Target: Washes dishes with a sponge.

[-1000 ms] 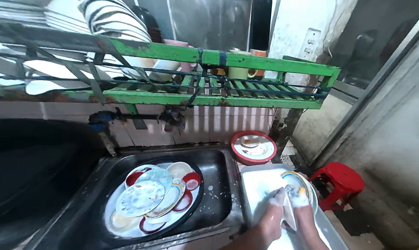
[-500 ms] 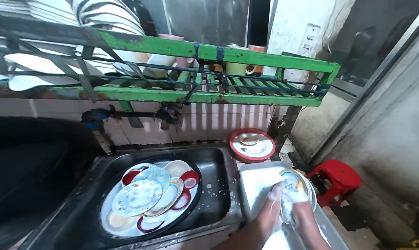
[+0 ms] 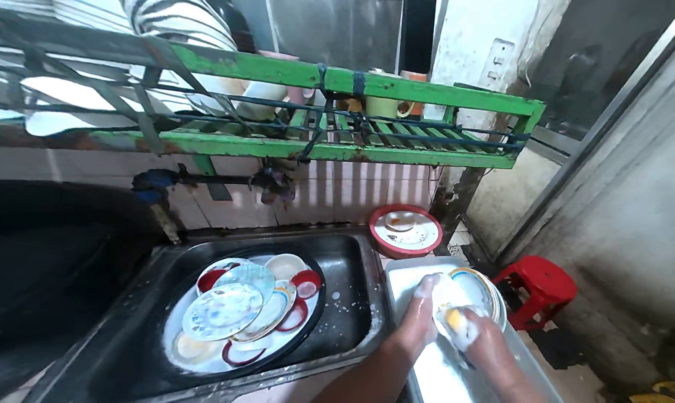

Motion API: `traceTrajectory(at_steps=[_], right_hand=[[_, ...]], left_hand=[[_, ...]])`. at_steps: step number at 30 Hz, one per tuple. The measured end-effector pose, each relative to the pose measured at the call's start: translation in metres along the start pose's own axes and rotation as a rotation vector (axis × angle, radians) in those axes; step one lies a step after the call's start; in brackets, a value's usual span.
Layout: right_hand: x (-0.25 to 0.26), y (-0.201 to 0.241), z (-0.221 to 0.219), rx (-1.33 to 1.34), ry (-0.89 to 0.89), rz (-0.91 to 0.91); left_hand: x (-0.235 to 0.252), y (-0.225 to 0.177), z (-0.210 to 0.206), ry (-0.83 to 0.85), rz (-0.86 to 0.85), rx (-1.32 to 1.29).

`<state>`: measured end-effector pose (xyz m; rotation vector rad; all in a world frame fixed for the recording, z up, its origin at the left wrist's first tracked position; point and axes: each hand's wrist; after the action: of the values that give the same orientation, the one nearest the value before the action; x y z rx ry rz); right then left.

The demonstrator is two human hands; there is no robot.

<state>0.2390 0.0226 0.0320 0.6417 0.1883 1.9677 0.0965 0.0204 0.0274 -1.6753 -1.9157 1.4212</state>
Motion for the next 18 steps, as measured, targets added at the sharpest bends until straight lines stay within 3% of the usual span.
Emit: traceTrajectory(at_steps=[2,6,9,12,15,18], right_hand=[[-0.01,0.002,-0.003,0.085,-0.032,-0.008],[0.008,-0.013,-0.004,0.004,0.022,-0.153],[0.011,0.017,-0.006,0.114,-0.016,-0.261],[-0.005,0.029,-0.006,0.182,-0.001,-0.194],[-0.003,0.007,-0.004,0.009,0.095,-0.154],[0.012,0.005,-0.008,0.072,-0.041,-0.255]], left_hand=[[-0.002,-0.002,0.004,-0.009,-0.006,0.027],[-0.012,0.014,0.0,0.072,0.151,-0.084],[-0.015,0.022,-0.004,0.035,0.202,-0.109],[-0.007,0.005,0.003,-0.028,0.162,-0.043],[-0.003,-0.002,0.008,0.008,0.24,-0.073],[-0.008,0.008,0.0,0.09,0.248,-0.083]])
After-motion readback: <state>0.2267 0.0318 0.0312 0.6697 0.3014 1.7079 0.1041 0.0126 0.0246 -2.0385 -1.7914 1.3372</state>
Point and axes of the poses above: each hand's wrist, its own x-axis towards the middle knuckle, its own z-axis out of the back of the hand, y = z × x, and after that the axes turned 12 degrees about -y, right-handed
